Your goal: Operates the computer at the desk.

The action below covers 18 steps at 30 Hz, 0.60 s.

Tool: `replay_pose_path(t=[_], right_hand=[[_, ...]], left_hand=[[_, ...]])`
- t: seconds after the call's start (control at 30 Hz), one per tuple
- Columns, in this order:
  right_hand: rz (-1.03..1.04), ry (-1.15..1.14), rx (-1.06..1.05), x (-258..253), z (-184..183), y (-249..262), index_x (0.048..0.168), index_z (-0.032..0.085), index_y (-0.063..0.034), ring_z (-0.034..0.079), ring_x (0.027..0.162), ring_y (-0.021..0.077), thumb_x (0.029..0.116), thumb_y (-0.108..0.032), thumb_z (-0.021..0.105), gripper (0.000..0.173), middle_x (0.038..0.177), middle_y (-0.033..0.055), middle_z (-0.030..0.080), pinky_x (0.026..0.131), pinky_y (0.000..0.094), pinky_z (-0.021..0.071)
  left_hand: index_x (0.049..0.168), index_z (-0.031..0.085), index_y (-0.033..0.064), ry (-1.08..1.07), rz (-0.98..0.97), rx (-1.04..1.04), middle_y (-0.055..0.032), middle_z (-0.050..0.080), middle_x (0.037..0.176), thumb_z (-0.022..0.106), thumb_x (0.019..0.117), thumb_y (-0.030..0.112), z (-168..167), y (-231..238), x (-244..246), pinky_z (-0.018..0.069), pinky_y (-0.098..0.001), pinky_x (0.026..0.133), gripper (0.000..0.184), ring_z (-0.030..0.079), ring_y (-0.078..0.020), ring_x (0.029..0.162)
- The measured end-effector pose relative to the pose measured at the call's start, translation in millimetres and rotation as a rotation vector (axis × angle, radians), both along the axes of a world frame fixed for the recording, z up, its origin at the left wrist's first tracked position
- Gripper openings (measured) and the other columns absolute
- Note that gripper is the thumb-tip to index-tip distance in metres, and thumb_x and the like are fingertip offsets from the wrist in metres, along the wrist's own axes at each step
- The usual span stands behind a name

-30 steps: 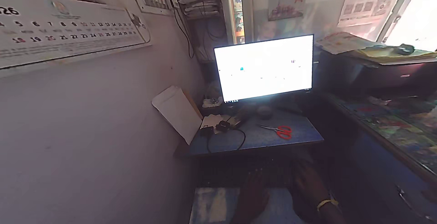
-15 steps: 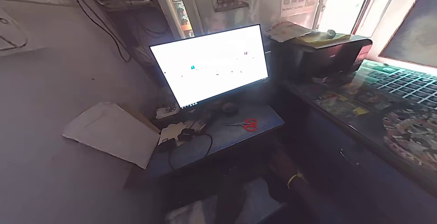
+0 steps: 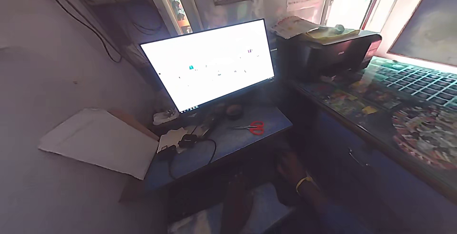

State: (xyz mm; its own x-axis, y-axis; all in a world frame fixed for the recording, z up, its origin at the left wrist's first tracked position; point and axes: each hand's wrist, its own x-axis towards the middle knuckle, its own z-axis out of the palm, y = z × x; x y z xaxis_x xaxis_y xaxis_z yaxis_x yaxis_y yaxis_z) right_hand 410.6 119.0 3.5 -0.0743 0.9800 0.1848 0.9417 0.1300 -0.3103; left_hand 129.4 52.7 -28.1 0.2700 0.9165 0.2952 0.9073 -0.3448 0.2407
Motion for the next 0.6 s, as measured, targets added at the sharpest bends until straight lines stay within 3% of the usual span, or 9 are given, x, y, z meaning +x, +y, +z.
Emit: replay_pose_path(t=[0.17, 0.6], right_hand=[[0.000, -0.003, 0.097, 0.7, -6.0, 1.7, 0.137, 0.065, -0.0136, 0.051, 0.139, 0.0335, 0.0948, -0.036, 0.057, 0.048, 0.147, 0.0138, 0.057, 0.113, 0.0466, 0.0445], [-0.004, 0.005, 0.087, 0.3, -5.5, 0.4, 0.136, 0.066, -0.0139, 0.052, 0.138, 0.0323, 0.0948, -0.036, 0.056, 0.048, 0.147, 0.0127, 0.057, 0.113, 0.0465, 0.0444]], left_hand=[[0.147, 0.055, 0.0098, 0.017, 0.000, -0.024, -0.0093, 0.040, 0.162, 0.039, 0.1020, 0.056, -2.2, 0.7, -1.2, 0.0256, -0.0527, 0.124, 0.066, 0.035, -0.0293, 0.152], [0.146, 0.056, 0.0103, 0.019, -0.003, -0.003, -0.0089, 0.041, 0.162, 0.037, 0.1019, 0.058, -3.6, 0.3, -1.8, 0.0263, -0.0526, 0.124, 0.067, 0.035, -0.0291, 0.152]])
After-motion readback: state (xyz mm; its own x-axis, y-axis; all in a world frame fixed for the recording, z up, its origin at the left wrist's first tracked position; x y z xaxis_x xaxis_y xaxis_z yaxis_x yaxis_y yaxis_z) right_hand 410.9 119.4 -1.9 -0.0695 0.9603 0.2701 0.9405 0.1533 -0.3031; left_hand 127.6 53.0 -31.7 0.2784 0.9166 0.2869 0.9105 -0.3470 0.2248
